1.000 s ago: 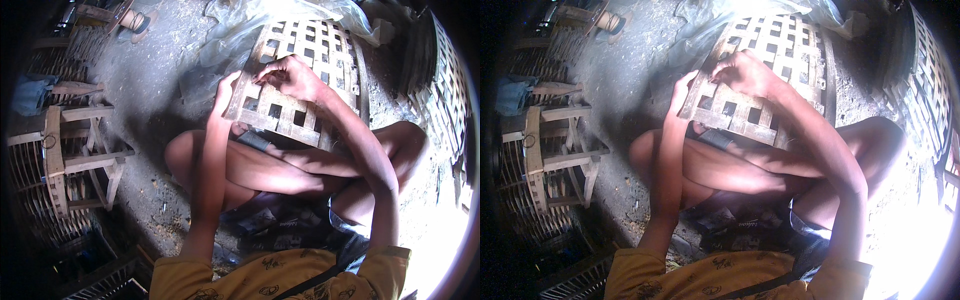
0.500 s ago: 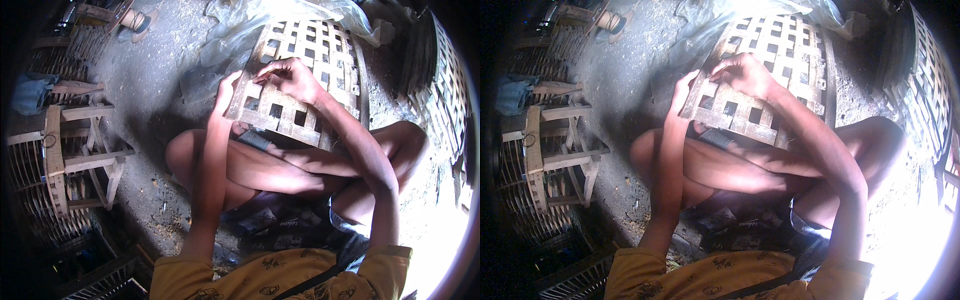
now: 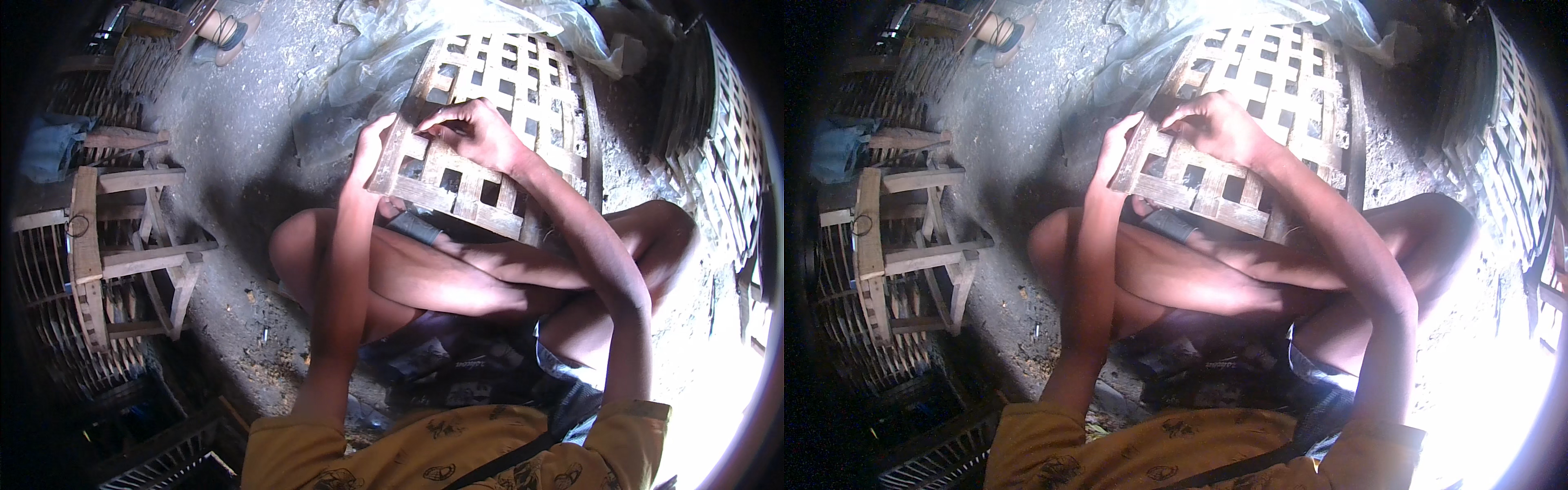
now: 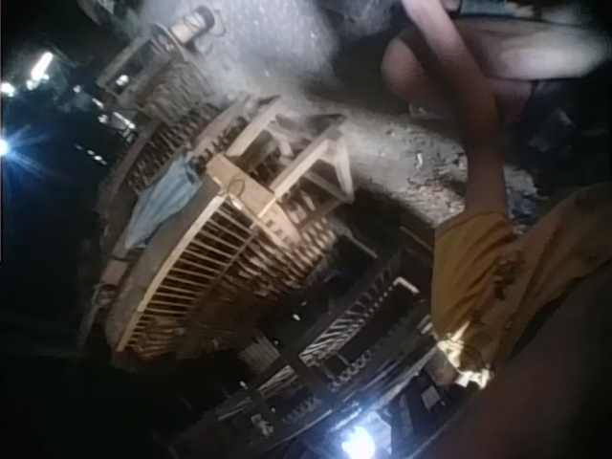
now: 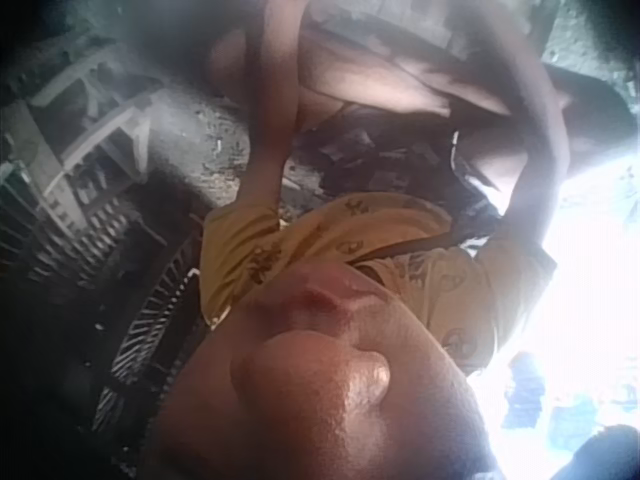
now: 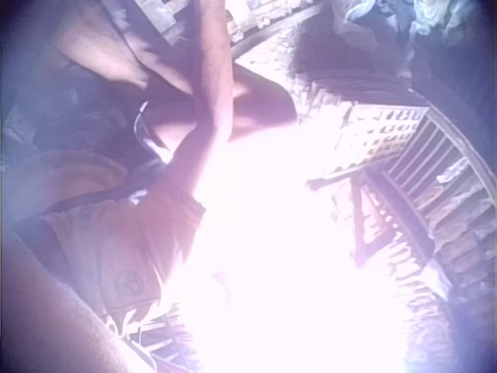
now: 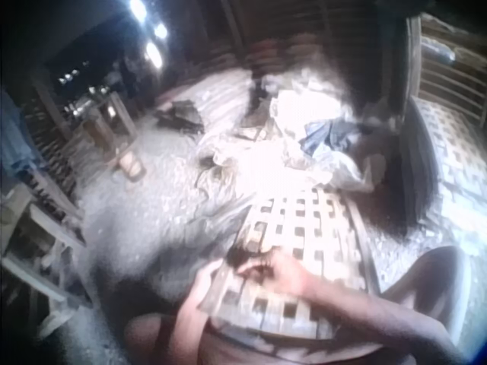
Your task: The person sits on the floor and assembles a wooden lattice panel by hand, inserting thin wooden strips into the grid and adjusting them to fit. The person handles the lattice and strips directly without visible tools.
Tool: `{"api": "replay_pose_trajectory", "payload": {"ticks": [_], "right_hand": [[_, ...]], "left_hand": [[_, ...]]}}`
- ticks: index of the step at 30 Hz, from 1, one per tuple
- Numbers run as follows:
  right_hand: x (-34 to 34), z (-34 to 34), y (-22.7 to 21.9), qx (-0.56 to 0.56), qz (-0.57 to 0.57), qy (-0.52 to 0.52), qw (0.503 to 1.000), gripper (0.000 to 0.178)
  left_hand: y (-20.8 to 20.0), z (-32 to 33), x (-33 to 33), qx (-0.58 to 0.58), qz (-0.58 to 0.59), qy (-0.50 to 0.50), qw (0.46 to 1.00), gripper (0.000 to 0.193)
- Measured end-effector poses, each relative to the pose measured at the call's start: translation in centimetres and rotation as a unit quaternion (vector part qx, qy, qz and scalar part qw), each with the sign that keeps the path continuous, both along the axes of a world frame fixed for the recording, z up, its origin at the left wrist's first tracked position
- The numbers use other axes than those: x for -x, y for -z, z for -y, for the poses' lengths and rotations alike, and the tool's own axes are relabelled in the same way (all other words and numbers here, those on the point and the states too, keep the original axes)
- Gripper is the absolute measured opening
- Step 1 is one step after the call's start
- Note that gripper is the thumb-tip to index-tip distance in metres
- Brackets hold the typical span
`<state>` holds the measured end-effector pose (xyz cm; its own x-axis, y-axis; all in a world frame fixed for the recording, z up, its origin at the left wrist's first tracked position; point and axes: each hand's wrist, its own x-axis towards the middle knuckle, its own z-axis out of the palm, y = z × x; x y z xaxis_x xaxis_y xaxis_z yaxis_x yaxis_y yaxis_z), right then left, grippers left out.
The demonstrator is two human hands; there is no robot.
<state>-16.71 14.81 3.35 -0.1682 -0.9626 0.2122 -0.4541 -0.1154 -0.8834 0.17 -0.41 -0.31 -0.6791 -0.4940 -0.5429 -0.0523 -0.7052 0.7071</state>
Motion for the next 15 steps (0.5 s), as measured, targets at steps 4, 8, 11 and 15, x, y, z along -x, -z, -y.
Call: {"api": "replay_pose_trajectory", "payload": {"ticks": [4,8,11,15], "right_hand": [[-0.1,0.1,-1.7,0.025,-0.171,-0.002,0.985,0.020],[0.4,0.0,-1.8,0.011,-0.166,0.009,0.986,0.019],[0.4,-0.1,-1.7,-0.025,-0.019,0.031,0.999,0.020],[-0.6,-1.5,-0.2,-0.052,0.126,-0.003,0.991,0.022]], "left_hand": [[-1.9,-1.4,0.6,0.014,0.025,-0.026,0.999,0.035],[-1.5,-0.9,0.3,0.027,0.021,-0.016,0.999,0.038],[-1.5,-1.0,0.6,0.009,-0.003,0.000,1.000,0.040],[-1.3,-0.9,0.2,0.009,-0.006,0.024,1.000,0.037]]}}
